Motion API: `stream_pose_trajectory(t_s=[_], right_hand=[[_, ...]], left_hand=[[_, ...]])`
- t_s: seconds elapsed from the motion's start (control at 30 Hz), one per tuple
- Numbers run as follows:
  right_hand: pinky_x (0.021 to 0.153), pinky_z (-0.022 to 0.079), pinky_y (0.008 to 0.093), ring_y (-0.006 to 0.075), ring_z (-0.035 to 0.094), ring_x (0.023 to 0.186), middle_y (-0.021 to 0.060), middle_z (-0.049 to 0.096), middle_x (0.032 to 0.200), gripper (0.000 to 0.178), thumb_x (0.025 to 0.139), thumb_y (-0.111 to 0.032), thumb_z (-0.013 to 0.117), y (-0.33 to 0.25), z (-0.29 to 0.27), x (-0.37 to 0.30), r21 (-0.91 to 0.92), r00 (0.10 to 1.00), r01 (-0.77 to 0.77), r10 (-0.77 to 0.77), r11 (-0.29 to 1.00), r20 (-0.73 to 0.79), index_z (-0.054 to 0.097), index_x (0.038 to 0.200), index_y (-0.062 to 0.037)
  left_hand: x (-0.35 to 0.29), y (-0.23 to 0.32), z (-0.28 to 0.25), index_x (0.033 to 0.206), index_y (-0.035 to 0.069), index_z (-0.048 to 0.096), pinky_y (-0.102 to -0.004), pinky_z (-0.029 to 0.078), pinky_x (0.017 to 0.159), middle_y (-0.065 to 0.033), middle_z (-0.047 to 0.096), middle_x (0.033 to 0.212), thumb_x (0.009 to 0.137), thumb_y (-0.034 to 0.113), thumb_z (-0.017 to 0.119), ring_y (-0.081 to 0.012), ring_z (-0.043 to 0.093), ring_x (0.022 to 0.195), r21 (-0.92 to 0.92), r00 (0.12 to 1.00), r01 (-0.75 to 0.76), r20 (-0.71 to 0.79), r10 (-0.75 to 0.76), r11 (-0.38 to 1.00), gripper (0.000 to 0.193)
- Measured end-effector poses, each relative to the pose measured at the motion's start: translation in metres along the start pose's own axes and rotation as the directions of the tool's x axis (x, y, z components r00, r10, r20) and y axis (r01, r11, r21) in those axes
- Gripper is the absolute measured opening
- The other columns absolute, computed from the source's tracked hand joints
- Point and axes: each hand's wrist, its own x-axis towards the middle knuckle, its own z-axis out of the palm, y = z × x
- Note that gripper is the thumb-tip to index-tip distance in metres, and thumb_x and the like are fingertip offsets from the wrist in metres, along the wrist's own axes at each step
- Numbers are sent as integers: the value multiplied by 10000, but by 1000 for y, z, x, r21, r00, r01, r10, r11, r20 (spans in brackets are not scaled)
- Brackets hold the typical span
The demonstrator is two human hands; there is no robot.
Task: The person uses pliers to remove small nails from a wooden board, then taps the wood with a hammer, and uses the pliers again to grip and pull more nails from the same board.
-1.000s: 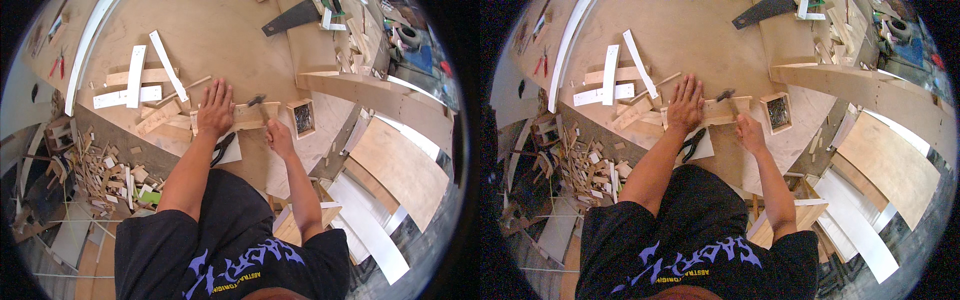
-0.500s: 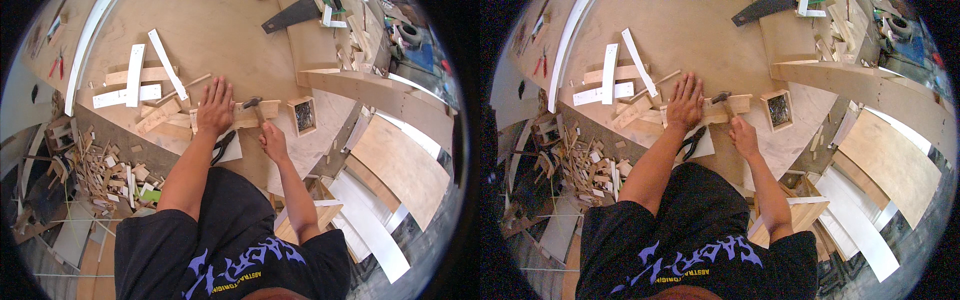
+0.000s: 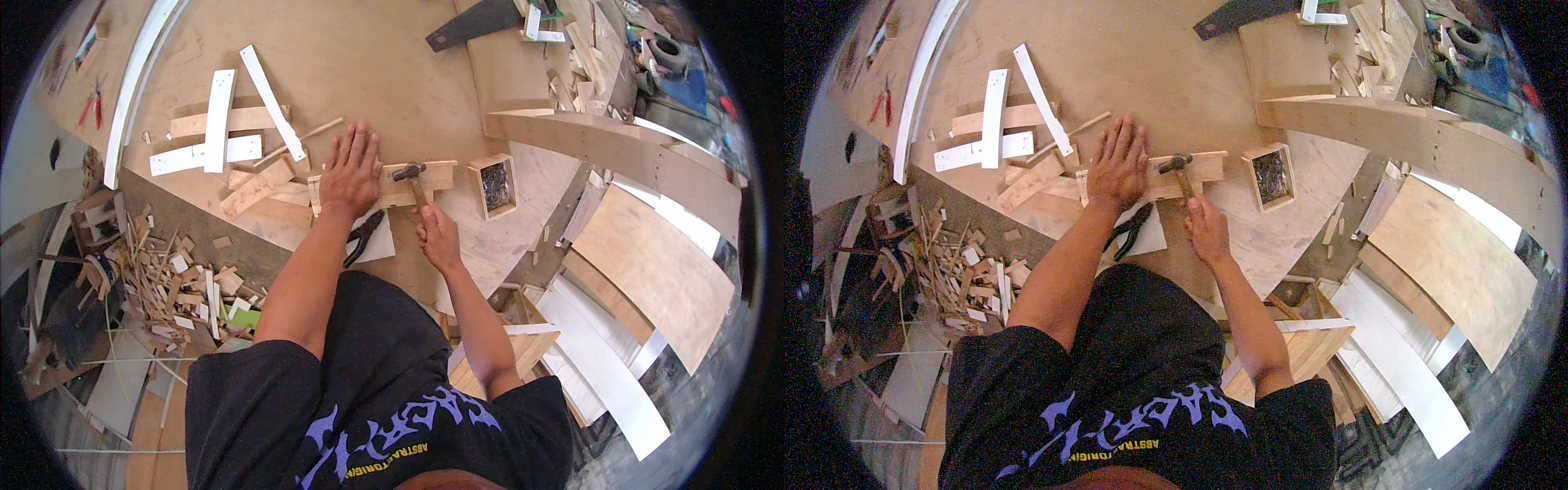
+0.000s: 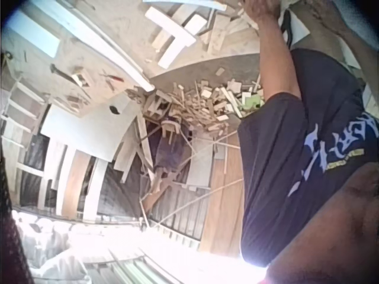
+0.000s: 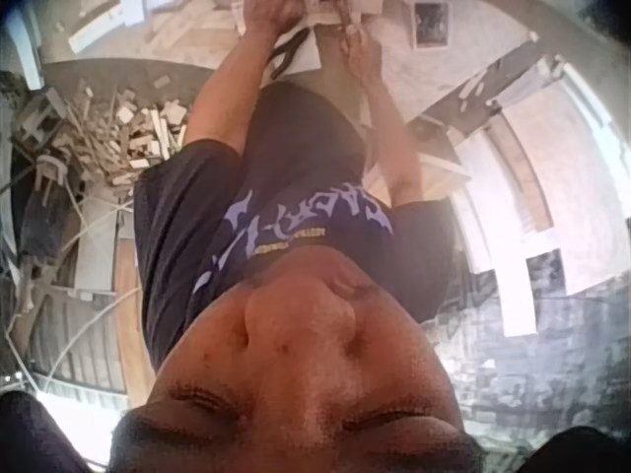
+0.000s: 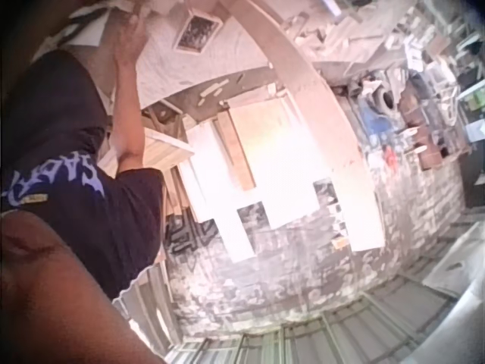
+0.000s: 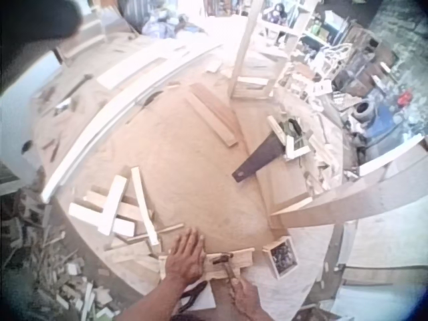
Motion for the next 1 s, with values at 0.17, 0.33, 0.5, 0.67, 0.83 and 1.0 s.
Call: stream_pose_trajectory(t_s=[0.17, 0.33, 0.5, 0.67, 0.83, 1.0], right_hand=[[445, 382, 279, 83, 469, 489, 7, 514, 633, 487, 1057, -527, 448, -5, 6, 1, -25, 992, -3, 0, 1000, -126, 583, 975, -65], [447, 381, 278, 83, 461, 490, 4, 527, 656, 459, 1070, -495, 436, -7, 18, -8, 319, 986, -120, 151, 940, -76, 597, 1003, -71], [455, 391, 262, 86, 456, 485, 2, 502, 660, 418, 1086, -452, 414, 13, 27, -10, 7, 998, 35, -35, 999, -46, 608, 1040, -85], [365, 319, 230, 63, 407, 433, -35, 416, 633, 361, 1089, -436, 419, -12, 40, -10, 428, 969, -49, 146, 902, -198, 539, 1109, -96], [364, 315, 230, 64, 390, 428, -33, 388, 638, 365, 1092, -443, 404, -5, 58, -28, 312, 1000, -27, 27, 950, 3, 494, 1128, -91], [398, 337, 219, 70, 413, 462, -29, 404, 628, 352, 1089, -427, 412, -6, 65, -23, 401, 988, -12, 72, 916, -135, 513, 1126, -91]], left_hand=[[0, -1, -1, 1514, 100, 444, -465, 144, 1261, -124, 264, 1654, 1043, 351, 397, -265, 217, 1539, -7, 1000, -4, -11, 4, 1000, 536], [-1, -2, -1, 1499, 94, 469, -459, 162, 1256, -134, 309, 1638, 1037, 317, 424, -285, 255, 1529, -28, 999, -9, -39, 8, 1000, 515], [-1, -2, 1, 1502, 95, 465, -452, 161, 1257, -131, 306, 1639, 1036, 312, 428, -283, 257, 1528, -27, 999, -12, -38, 11, 1000, 515], [-1, -2, -1, 1507, 95, 456, -447, 156, 1258, -130, 304, 1640, 1038, 317, 426, -275, 256, 1529, -33, 999, -8, -33, 7, 999, 520], [0, -5, 3, 1515, 98, 439, -466, 142, 1262, -131, 280, 1646, 1051, 346, 373, -276, 219, 1538, -23, 1000, -19, -10, 19, 1000, 530], [-1, -3, 2, 1514, 100, 440, -462, 145, 1262, -127, 286, 1644, 1051, 345, 381, -269, 218, 1538, -23, 1000, -11, -16, 11, 1000, 527]])
